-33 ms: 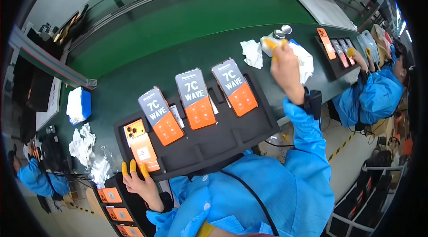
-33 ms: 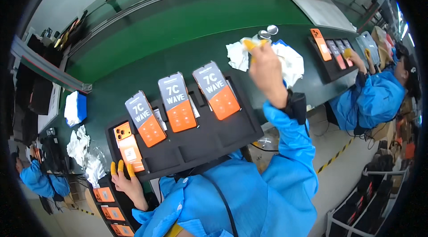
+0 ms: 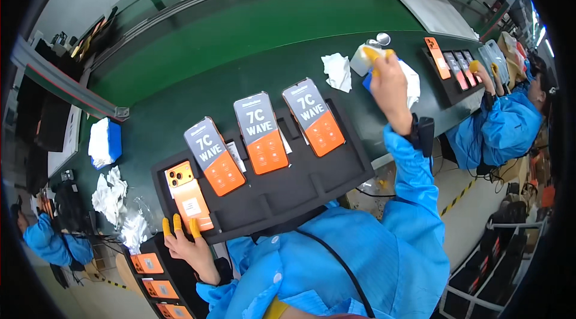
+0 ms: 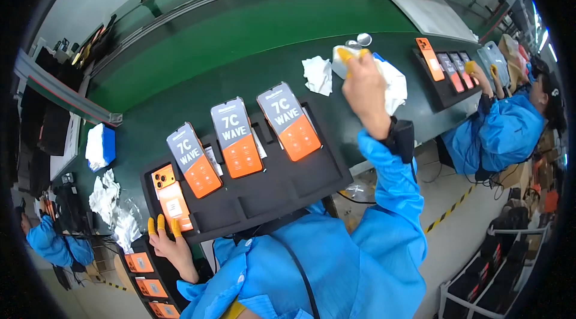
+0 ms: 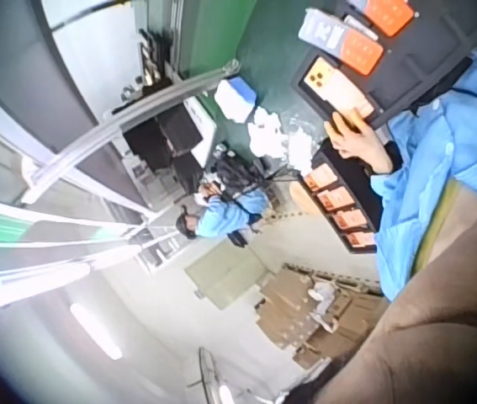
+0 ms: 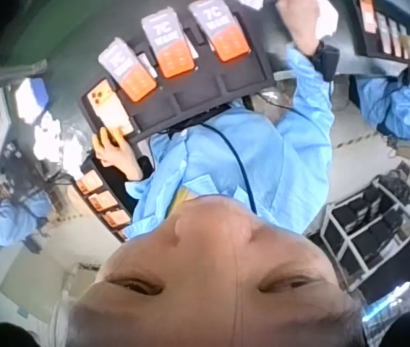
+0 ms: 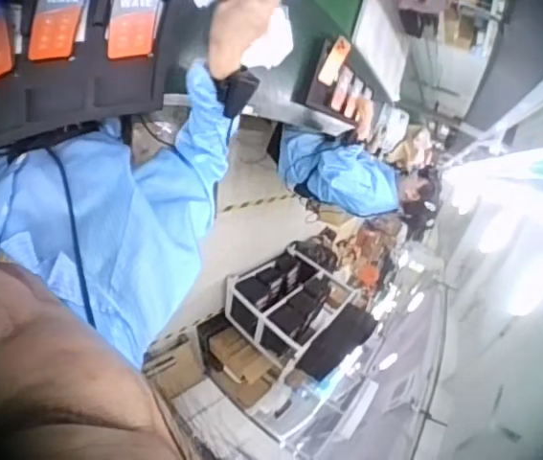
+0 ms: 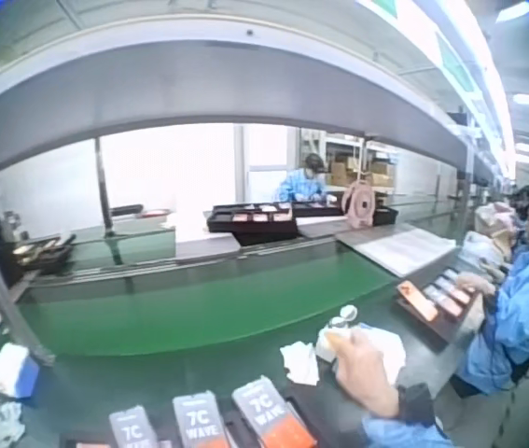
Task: Cleaning and inspecting smartphones on a factory assembly line.
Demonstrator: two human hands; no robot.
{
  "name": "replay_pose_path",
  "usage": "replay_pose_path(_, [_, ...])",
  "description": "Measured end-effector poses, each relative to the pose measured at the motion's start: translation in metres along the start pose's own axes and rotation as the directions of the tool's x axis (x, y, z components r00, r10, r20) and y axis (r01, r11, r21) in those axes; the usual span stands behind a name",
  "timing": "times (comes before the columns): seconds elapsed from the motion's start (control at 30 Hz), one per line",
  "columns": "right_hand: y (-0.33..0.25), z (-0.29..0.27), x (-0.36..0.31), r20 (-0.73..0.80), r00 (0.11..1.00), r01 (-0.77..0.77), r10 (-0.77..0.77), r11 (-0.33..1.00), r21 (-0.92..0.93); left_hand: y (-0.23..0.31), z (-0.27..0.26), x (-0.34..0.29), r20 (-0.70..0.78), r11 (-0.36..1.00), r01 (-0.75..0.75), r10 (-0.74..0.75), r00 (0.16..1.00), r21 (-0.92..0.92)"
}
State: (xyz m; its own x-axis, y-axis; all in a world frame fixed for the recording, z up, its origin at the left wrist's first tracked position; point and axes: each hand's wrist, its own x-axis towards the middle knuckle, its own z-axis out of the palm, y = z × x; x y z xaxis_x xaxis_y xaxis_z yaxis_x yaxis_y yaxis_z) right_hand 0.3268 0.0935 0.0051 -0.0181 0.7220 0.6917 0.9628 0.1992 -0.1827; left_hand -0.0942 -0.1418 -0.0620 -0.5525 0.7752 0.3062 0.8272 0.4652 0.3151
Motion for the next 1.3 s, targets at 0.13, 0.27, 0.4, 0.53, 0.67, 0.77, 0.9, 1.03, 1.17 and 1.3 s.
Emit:
replay_pose_path(0.13, [0.048, 0.009, 0.01, -0.064, 0.998, 0.011, -0.02, 0.989, -0.149, 0.013, -0.003, -0.004, 0.035, 0.987, 0.008, -0.014, 0.999, 0.158])
replay_pose_path(0.27, [0.055, 0.015, 0.018, -0.073, 0.995, 0.051, -0.07, 0.972, -0.228, 0.002, 0.006, -0.004, -0.025, 0.997, -0.029, 0.031, 0.999, 0.077])
replay_pose_path(0.4, [0.062, 0.018, 0.02, 0.03, 0.995, 0.1, -0.096, 0.967, -0.233, 0.024, -0.002, -0.001, -0.122, 0.998, -0.052, 0.047, 0.991, -0.039])
replay_pose_path(0.53, [0.069, 0.016, 0.018, 0.086, 0.992, 0.109, -0.091, 0.964, -0.244, 0.035, -0.015, -0.005, -0.004, 0.973, 0.044, -0.047, 0.999, -0.228])
replay_pose_path(0.67, [0.059, 0.016, 0.025, 0.131, 0.988, 0.109, -0.078, 0.961, -0.255, 0.033, -0.019, -0.003, -0.123, 0.961, 0.005, -0.04, 0.992, -0.275])
replay_pose_path(0.77, [0.036, 0.015, 0.027, 0.077, 0.992, 0.106, -0.099, 0.989, -0.102, 0.033, -0.022, 0.003, -0.297, 0.971, -0.035, -0.037, 0.954, -0.235])
replay_pose_path(0.9, [-0.033, 0.005, 0.014, 0.116, 0.964, 0.222, -0.239, 0.964, 0.145, 0.033, -0.006, 0.025, -0.37, 0.987, -0.088, 0.031, 0.929, -0.138])
replay_pose_path(1.03, [-0.148, 0.015, -0.017, 0.11, 0.791, 0.424, -0.602, 0.669, 0.611, 0.027, 0.009, 0.028, -0.319, 0.972, -0.077, 0.003, 0.948, -0.221])
replay_pose_path(1.17, [-0.241, 0.02, -0.038, -0.053, 0.568, 0.587, -0.822, 0.359, 0.726, 0.036, 0.004, 0.022, -0.271, 0.959, -0.017, -0.063, 0.96, -0.281])
replay_pose_path(1.3, [-0.286, 0.03, -0.07, -0.128, 0.499, 0.542, -0.857, 0.194, 0.817, 0.032, 0.013, 0.023, -0.266, 0.953, -0.002, -0.083, 0.96, -0.304])
